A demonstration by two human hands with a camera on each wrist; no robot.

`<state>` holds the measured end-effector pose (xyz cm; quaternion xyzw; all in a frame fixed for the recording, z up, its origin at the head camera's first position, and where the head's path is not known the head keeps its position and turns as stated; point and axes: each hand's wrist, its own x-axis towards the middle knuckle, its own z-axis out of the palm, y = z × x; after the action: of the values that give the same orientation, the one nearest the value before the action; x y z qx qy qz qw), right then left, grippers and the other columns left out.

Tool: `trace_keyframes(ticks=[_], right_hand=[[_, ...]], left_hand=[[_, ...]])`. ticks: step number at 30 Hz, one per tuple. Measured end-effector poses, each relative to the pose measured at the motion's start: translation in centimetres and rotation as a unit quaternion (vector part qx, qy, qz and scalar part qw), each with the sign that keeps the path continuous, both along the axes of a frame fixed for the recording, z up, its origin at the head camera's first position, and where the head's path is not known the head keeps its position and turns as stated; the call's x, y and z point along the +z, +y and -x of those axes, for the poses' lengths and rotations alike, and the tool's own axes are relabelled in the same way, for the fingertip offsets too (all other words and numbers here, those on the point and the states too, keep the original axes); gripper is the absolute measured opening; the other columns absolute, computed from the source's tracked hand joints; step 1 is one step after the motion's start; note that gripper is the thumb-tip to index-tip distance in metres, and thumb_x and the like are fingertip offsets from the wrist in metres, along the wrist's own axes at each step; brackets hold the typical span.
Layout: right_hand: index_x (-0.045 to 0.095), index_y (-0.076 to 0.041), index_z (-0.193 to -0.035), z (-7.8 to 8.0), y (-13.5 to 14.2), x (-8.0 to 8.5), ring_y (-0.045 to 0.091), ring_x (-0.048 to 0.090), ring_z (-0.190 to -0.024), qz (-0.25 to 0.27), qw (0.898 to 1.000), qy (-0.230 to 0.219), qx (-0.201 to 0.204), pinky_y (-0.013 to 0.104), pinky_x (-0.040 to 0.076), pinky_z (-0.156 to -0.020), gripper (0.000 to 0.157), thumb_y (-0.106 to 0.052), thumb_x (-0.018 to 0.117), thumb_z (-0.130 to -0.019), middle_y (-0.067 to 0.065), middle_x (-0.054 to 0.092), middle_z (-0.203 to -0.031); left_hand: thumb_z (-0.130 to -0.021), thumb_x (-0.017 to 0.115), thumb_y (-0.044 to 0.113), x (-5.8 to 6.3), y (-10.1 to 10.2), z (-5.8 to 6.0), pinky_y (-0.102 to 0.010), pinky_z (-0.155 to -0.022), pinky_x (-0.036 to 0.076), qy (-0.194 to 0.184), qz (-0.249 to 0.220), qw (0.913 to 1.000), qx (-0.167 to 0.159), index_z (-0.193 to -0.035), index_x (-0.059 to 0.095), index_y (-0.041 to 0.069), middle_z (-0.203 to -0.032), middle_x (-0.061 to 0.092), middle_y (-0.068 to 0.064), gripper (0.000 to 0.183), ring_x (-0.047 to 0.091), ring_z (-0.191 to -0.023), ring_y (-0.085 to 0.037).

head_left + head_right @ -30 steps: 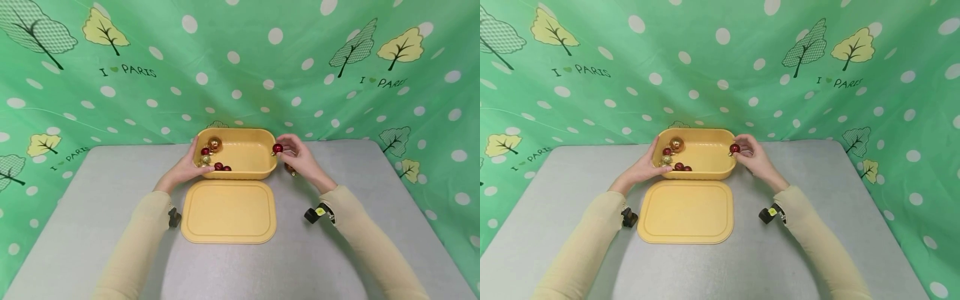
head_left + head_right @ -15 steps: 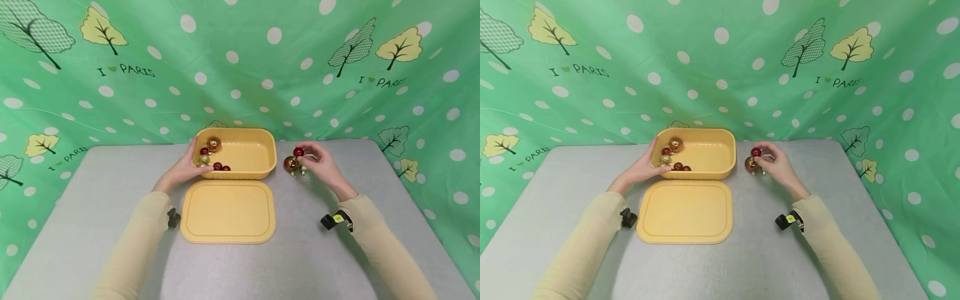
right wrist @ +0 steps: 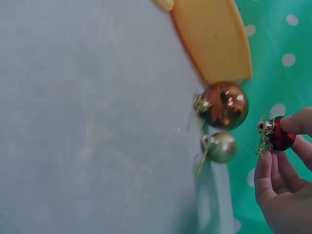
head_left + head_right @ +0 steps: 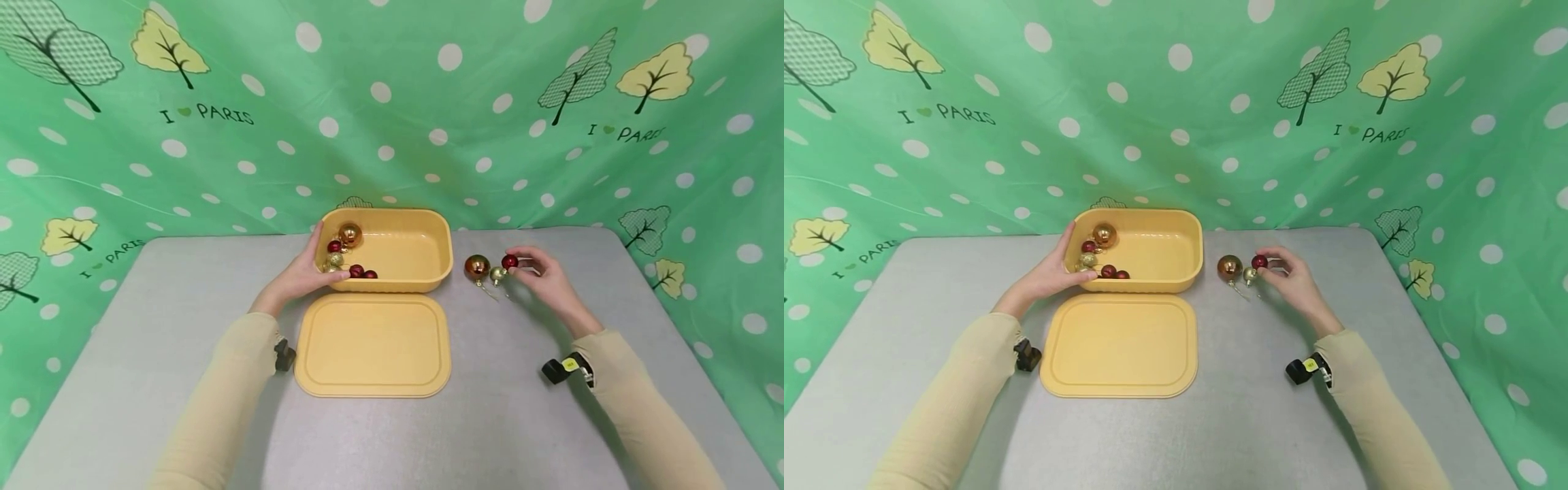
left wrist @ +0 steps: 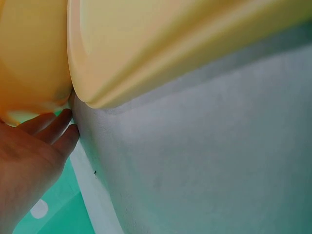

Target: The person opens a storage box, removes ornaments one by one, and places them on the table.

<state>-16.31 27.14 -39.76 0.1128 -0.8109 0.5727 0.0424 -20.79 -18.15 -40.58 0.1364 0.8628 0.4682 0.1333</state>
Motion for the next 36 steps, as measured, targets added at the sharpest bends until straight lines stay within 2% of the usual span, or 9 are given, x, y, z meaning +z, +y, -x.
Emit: trace_keyframes(ticks=[6, 9, 11, 16, 25, 36], right_hand=[[0.055, 0.011, -0.125, -0.1, 1.0, -0.7, 0.008, 0.056, -0.093, -0.071, 0.996, -0.042, -0.017, 0.014, 0.048, -0.076, 0.037, 0.004, 0.06, -0.089, 0.022, 0.057, -0.119], [0.055, 0.011, -0.126, -0.1, 1.5, -0.9, 0.013, 0.057, -0.094, -0.106, 0.992, -0.057, -0.024, 0.014, 0.047, -0.075, 0.038, 0.002, 0.06, -0.09, 0.029, 0.056, -0.119], [0.055, 0.011, -0.126, -0.1, 1.7, -1.1, 0.021, 0.057, -0.096, -0.125, 0.99, -0.061, -0.026, 0.015, 0.046, -0.074, 0.038, 0.003, 0.059, -0.09, 0.03, 0.057, -0.118], [0.056, 0.01, -0.127, 0.3, 2.1, -1.5, 0.033, 0.055, -0.1, -0.158, 0.985, -0.062, -0.017, 0.016, 0.045, -0.074, 0.037, 0.001, 0.061, -0.091, 0.03, 0.058, -0.117], [0.058, 0.009, -0.126, 0.8, 2.0, -1.9, 0.032, 0.056, -0.096, -0.194, 0.979, -0.054, 0.014, 0.02, 0.045, -0.074, 0.037, -0.001, 0.062, -0.091, 0.028, 0.059, -0.116], [0.056, 0.007, -0.128, 0.8, 2.1, -1.7, 0.034, 0.056, -0.097, -0.198, 0.978, -0.058, 0.014, 0.023, 0.046, -0.076, 0.04, -0.004, 0.063, -0.091, 0.026, 0.06, -0.115]], left_hand=[[-0.082, 0.078, 0.032, 0.0, -0.1, 0.0, -0.056, -0.113, 0.009, -0.003, -0.003, 1.0, -0.001, -0.153, -0.018, 0.024, -0.159, -0.008, -0.017, 0.12, 0.005, -0.142, -0.043], [-0.082, 0.078, 0.032, 0.0, 0.0, 0.0, -0.057, -0.112, 0.01, -0.004, -0.003, 1.0, 0.0, -0.153, -0.018, 0.023, -0.159, -0.008, -0.018, 0.12, 0.005, -0.142, -0.043], [-0.082, 0.078, 0.031, 0.1, 0.1, 0.0, -0.056, -0.113, 0.009, -0.005, -0.003, 1.0, 0.001, -0.153, -0.018, 0.023, -0.159, -0.008, -0.018, 0.12, 0.005, -0.142, -0.043], [-0.082, 0.078, 0.03, 0.0, 0.1, -0.1, -0.055, -0.113, 0.009, -0.003, -0.003, 1.0, 0.002, -0.153, -0.017, 0.023, -0.159, -0.008, -0.018, 0.12, 0.005, -0.142, -0.042], [-0.082, 0.078, 0.031, 0.1, 0.0, -0.1, -0.055, -0.113, 0.01, 0.0, -0.002, 1.0, 0.003, -0.153, -0.017, 0.022, -0.159, -0.006, -0.018, 0.12, 0.006, -0.142, -0.042], [-0.082, 0.078, 0.029, 0.0, 0.1, -0.1, -0.054, -0.113, 0.01, 0.006, -0.008, 1.0, 0.001, -0.153, -0.017, 0.02, -0.159, -0.006, -0.018, 0.119, 0.006, -0.142, -0.042]])
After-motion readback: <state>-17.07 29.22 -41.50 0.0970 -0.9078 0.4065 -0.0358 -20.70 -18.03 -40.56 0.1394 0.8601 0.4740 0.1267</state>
